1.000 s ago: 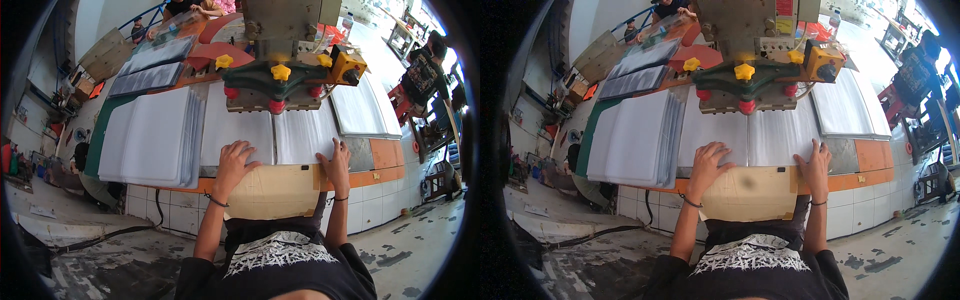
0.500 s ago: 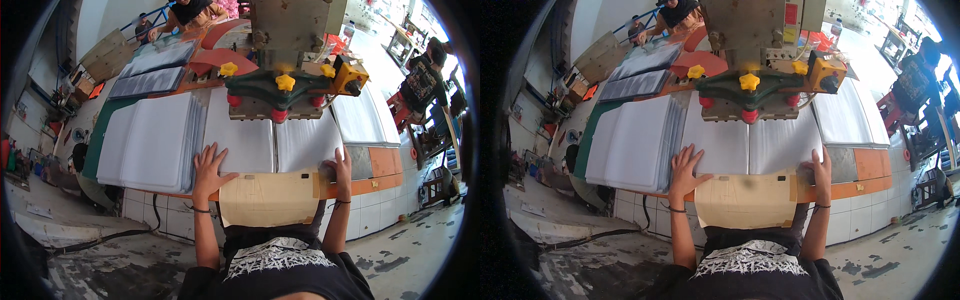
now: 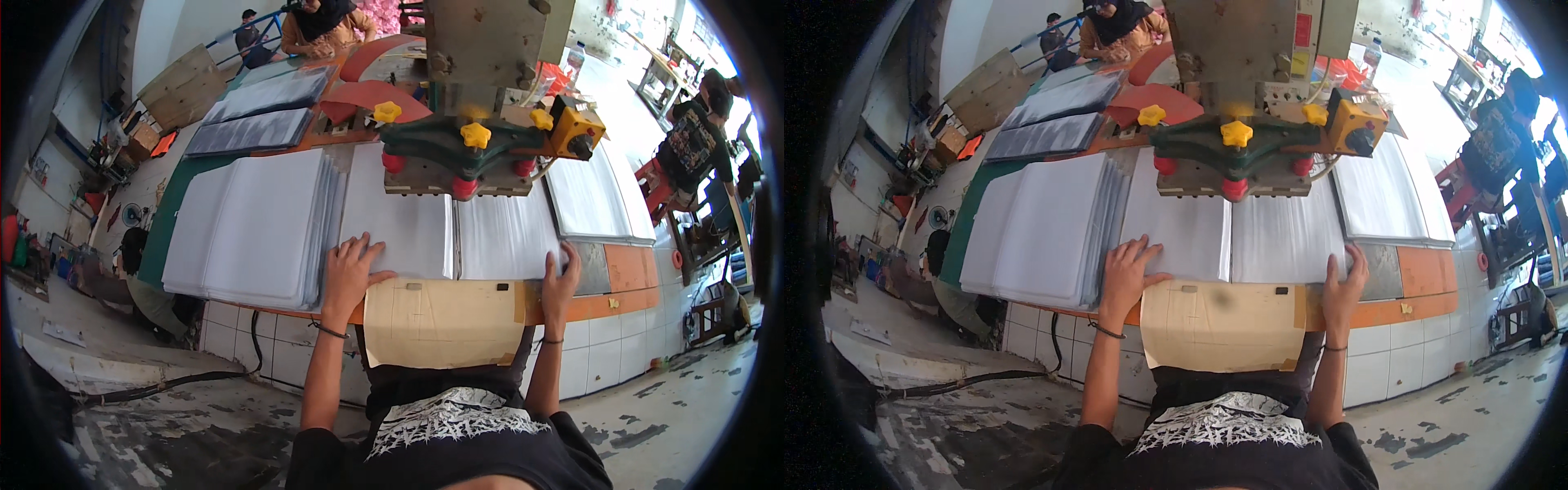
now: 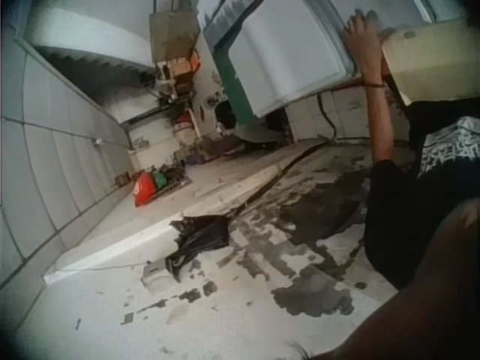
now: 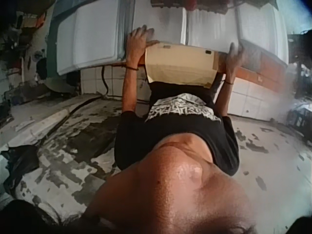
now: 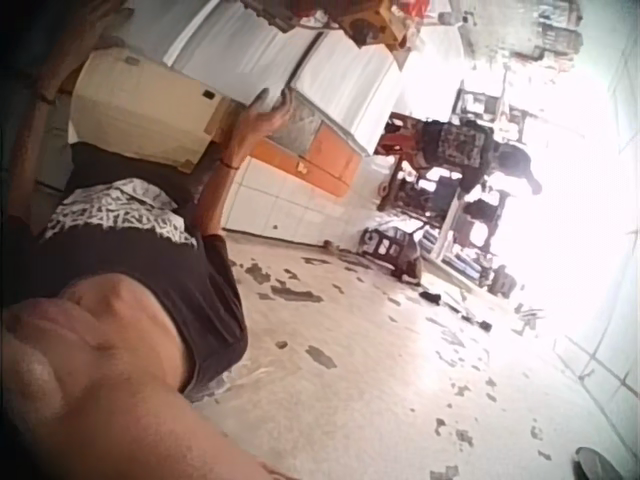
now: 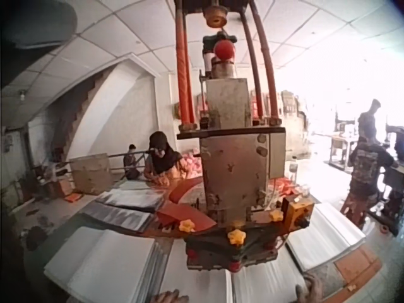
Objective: The person positions a stack of large white sheets on a machine and presses a foot pedal to engage the creasing mechanism, then removes the creased sheets and adds them to a finished pile.
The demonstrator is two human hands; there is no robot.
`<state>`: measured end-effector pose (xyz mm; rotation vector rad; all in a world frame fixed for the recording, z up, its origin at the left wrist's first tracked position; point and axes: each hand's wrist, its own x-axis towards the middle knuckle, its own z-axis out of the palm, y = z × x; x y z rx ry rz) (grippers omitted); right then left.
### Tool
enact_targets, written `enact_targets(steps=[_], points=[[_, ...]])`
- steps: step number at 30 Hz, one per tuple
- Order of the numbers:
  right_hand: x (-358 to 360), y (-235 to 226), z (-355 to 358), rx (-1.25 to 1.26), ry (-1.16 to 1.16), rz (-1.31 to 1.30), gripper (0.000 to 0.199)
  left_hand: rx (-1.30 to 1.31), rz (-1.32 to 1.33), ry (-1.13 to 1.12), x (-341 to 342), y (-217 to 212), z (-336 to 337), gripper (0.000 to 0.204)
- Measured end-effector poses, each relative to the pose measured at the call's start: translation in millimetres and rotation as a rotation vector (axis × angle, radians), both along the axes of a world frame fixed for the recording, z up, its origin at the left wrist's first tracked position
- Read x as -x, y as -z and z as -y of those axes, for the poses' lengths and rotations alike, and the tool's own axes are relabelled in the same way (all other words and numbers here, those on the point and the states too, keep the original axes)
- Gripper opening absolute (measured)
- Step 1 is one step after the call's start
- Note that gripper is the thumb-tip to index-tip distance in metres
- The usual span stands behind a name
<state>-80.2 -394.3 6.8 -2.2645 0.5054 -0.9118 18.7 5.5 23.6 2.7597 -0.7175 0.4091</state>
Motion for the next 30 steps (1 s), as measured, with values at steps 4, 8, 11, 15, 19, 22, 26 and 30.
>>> enact_targets(steps=[4,8,11,15,19,22,26,30], points=[[22.7,-3.6,-9.0,0.08,0.021,-0.278,0.05,-0.008,0.018,0.062,2.5,-7.1,-1.6,0.075],[20.2,-24.9,-0.2,0.227,-0.111,-0.474,0.061,0.042,-0.035,0.037,3.8,-7.7,-2.6,0.072],[7.5,-23.2,13.5,0.148,-0.074,-0.521,0.066,0.095,-0.065,0.008,6.1,-4.3,-0.1,0.069],[-4.4,-33.8,11.0,0.085,-0.071,-0.494,0.072,0.149,-0.078,0.006,5.4,0.1,-2.4,0.067],[-21.8,-28.0,20.1,-0.013,-0.126,-0.461,0.068,0.164,-0.109,0.005,4.4,-1.3,-1.6,0.064],[-31.2,-29.7,19.1,-0.053,-0.166,-0.427,0.067,0.17,-0.119,0.004,1.8,0.0,-2.4,0.064],[-38.6,-30.4,23.3,-0.332,-0.109,-0.325,0.075,0.185,-0.111,0.007,2.8,-0.4,-2.6,0.064],[-41.3,-29.7,28.6,-0.317,-0.166,-0.36,0.074,0.175,-0.102,0.002,2.3,1.9,-3.8,0.065]])
